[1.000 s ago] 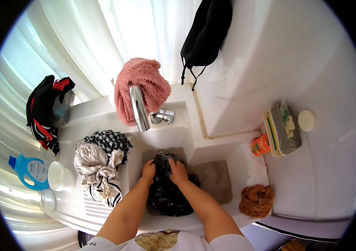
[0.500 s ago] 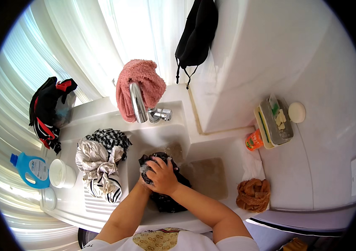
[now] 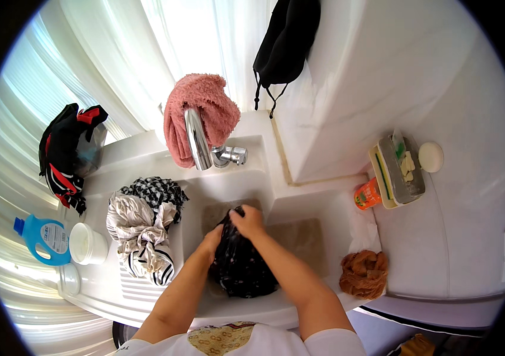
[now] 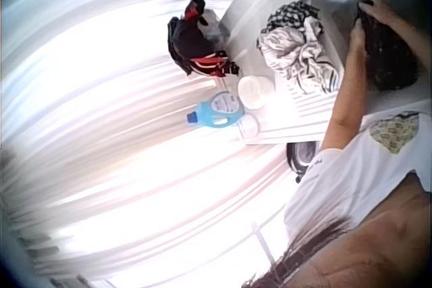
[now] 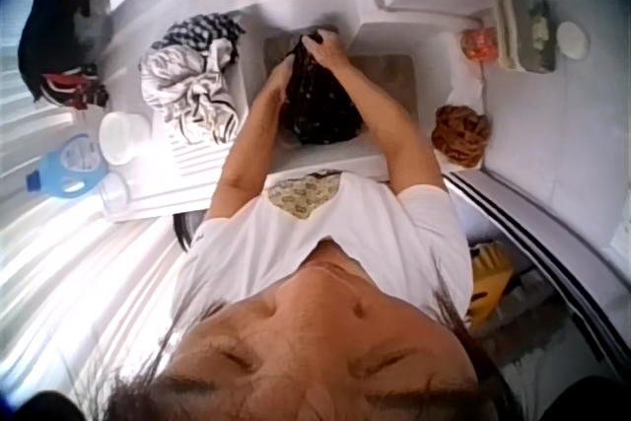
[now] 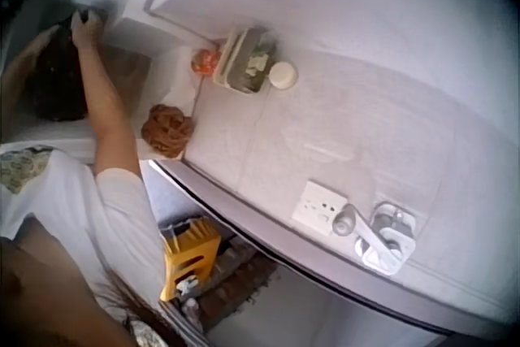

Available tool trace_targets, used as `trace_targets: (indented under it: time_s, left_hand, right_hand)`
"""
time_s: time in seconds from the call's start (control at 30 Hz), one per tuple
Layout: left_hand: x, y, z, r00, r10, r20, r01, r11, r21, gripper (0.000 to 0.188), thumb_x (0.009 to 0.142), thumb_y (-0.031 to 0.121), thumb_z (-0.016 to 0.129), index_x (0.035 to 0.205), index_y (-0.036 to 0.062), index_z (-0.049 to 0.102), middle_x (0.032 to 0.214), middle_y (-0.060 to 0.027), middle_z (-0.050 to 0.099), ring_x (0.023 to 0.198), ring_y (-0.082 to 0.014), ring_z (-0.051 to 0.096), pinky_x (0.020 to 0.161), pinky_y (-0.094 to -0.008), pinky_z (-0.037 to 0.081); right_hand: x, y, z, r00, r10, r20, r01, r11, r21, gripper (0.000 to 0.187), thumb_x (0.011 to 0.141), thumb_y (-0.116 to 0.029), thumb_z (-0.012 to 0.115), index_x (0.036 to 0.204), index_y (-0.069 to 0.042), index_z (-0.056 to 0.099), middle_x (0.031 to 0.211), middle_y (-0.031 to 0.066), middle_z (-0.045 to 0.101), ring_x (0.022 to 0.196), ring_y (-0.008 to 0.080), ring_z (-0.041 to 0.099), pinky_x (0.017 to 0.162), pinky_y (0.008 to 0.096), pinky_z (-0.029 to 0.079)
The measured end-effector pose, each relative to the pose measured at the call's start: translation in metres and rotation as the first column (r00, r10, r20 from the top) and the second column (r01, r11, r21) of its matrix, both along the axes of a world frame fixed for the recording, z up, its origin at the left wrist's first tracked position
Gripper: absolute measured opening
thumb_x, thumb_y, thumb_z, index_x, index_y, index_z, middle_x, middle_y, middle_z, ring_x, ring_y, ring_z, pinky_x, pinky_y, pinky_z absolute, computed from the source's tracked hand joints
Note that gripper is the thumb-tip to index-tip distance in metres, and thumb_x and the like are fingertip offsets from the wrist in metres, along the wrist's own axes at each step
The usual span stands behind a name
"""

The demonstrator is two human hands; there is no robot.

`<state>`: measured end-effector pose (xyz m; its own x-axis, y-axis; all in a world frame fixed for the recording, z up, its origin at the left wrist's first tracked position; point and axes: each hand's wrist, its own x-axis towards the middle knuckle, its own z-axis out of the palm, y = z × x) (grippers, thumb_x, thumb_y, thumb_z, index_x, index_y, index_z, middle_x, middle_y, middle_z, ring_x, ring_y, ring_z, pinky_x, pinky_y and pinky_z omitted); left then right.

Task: The person washes a piece of dark clothing by hand in a sink, repeatedly scrubbing and dunking the garment in soapy water.

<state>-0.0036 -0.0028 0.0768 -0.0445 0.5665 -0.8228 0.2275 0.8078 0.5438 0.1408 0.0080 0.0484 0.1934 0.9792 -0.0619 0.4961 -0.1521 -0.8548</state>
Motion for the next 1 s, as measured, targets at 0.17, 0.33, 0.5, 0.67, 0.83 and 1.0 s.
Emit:
trace_targets:
  time_s: [0.17, 0.33, 0.5, 0.67, 0.83, 1.0]
  left_hand:
    - [-0.016, 0.022, -0.011, 0.726, -0.336, -0.6, 0.564, 0.79, 0.241, 0.079, 0.076, 0.047, 0.063, 0.141, 0.0165, 0.029, 0.138, -0.0251, 0.032, 0.118, -0.0457, 0.042, 0.096, -0.0449, 0.041]
    - [0.002, 0.004, -0.023, 0.401, -0.502, -0.766, 0.838, 0.54, 0.084, 0.094, 0.073, 0.058, 0.063, 0.146, 0.0296, 0.011, 0.148, -0.0226, 0.012, 0.13, -0.0452, 0.025, 0.102, -0.0552, 0.029]
    - [0.016, -0.007, -0.059, 0.223, -0.529, -0.819, 0.908, 0.418, -0.024, 0.065, 0.084, 0.052, 0.054, 0.139, 0.0226, 0.035, 0.143, -0.0135, 0.028, 0.127, -0.0404, 0.031, 0.099, -0.0544, 0.033]
    - [0.001, 0.0, -0.08, 0.458, -0.481, -0.748, 0.835, 0.522, 0.176, 0.035, 0.087, 0.028, 0.056, 0.118, 0.0131, 0.053, 0.122, -0.0175, 0.05, 0.111, -0.0354, 0.05, 0.082, -0.0423, 0.048]
    - [-0.006, 0.008, -0.092, 0.916, -0.34, -0.214, 0.373, 0.917, 0.138, 0.041, 0.087, 0.036, 0.056, 0.115, 0.0067, 0.056, 0.109, -0.0201, 0.06, 0.102, -0.0319, 0.058, 0.082, -0.0413, 0.048]
    - [-0.01, 0.007, -0.061, 0.964, 0.068, 0.255, 0.008, 0.959, -0.284, 0.046, 0.085, 0.044, 0.059, 0.112, 0.0066, 0.059, 0.108, -0.0192, 0.062, 0.1, -0.031, 0.059, 0.079, -0.0415, 0.049]
  right_hand:
    - [0.031, -0.014, -0.034, 0.92, 0.294, 0.26, -0.3, 0.954, -0.02, 0.064, 0.074, -0.035, 0.071, 0.125, -0.007, 0.045, 0.125, 0.0213, 0.048, 0.113, 0.0377, 0.048, 0.093, 0.0432, 0.042]
    - [0.016, -0.04, -0.014, 0.514, 0.696, 0.501, -0.442, 0.716, -0.54, 0.096, 0.07, -0.04, 0.072, 0.145, -0.01, 0.019, 0.151, 0.0164, 0.009, 0.137, 0.0401, 0.012, 0.11, 0.0471, 0.022]
    - [0.028, -0.058, -0.111, 0.483, 0.594, 0.643, -0.415, 0.802, -0.429, 0.069, 0.082, -0.028, 0.058, 0.142, -0.01, 0.029, 0.148, 0.0138, 0.022, 0.134, 0.0368, 0.021, 0.108, 0.0455, 0.024]
    - [0.023, -0.056, -0.025, 0.516, 0.622, 0.589, -0.422, 0.783, -0.457, 0.074, 0.073, -0.022, 0.066, 0.139, -0.014, 0.034, 0.144, 0.0152, 0.028, 0.125, 0.0362, 0.036, 0.101, 0.0446, 0.036]
    - [0.033, -0.069, -0.025, 0.897, 0.318, 0.307, -0.15, 0.872, -0.465, 0.058, 0.068, -0.015, 0.07, 0.123, -0.009, 0.054, 0.12, 0.0167, 0.053, 0.102, 0.0352, 0.055, 0.087, 0.0395, 0.046]
    - [0.031, -0.038, -0.003, 0.971, 0.204, -0.122, -0.225, 0.955, -0.192, 0.027, 0.072, -0.006, 0.066, 0.099, -0.005, 0.067, 0.084, 0.0097, 0.066, 0.079, 0.0207, 0.063, 0.074, 0.0307, 0.049]
